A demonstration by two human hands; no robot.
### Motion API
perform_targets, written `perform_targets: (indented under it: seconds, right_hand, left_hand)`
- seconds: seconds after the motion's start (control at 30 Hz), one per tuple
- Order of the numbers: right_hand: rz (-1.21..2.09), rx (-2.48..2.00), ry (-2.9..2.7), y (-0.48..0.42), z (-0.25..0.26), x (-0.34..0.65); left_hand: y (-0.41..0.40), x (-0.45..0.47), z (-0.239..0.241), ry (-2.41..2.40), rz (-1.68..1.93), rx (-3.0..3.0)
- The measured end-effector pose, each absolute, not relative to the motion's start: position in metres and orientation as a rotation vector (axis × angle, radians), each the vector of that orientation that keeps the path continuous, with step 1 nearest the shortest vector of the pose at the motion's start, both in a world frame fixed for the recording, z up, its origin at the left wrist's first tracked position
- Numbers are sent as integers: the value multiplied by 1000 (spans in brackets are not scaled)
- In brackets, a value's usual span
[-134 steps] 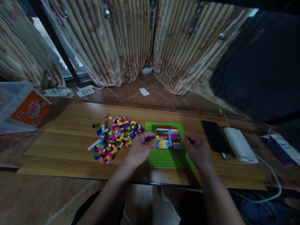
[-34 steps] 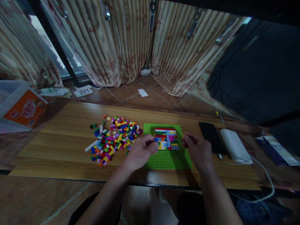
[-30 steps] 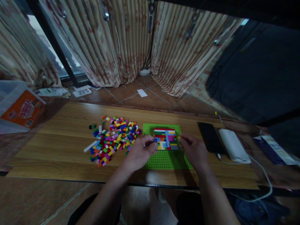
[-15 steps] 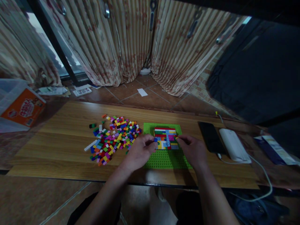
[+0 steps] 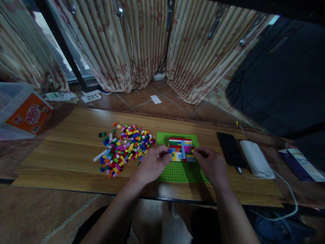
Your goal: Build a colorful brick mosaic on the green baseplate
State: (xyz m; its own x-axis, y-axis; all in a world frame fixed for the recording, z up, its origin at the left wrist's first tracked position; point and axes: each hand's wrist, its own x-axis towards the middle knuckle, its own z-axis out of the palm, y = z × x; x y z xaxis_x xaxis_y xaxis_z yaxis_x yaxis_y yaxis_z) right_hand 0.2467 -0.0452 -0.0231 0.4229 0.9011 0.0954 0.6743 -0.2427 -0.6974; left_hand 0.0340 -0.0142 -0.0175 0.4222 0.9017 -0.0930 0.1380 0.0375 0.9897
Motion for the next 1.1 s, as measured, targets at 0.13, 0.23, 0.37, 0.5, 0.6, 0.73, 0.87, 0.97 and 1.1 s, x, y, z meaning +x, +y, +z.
perform_targets:
  seconds: [0.13,0.23,0.37,0.5,0.6,0.73,0.87,0.97,1.1]
  right_hand:
    - [467,-1945,-1359,-46,-25,250]
    - [489,-1912,-1346,-46,-25,252]
    - [538,-1890,-1307,-45,-25,253]
    - [580,-1862,-1293,-43,-27,254]
    - [566,-1855,-1311,-41,-27,254]
    - [566,-1828,-1294,-40,-28,252]
    - [587,-1830,-1242,-40,-29,253]
    - [619,-1830,-1198,-39,-32,254]
    - [677,-1821,-1127,-38,-36,255]
  left_hand:
    - [-14,33,-18,1004,770,1436]
    - [-14,33,-19,998,773,1439]
    - [-13,33,-20,992,774,1443]
    - [-13,33,-21,989,770,1457]
    - [-14,33,-20,992,755,1456]
    - [-14,33,-19,1000,744,1446]
    - [-14,34,-18,1010,752,1432]
    - [-14,33,-19,1011,747,1450]
    - [-14,33,-20,992,755,1451]
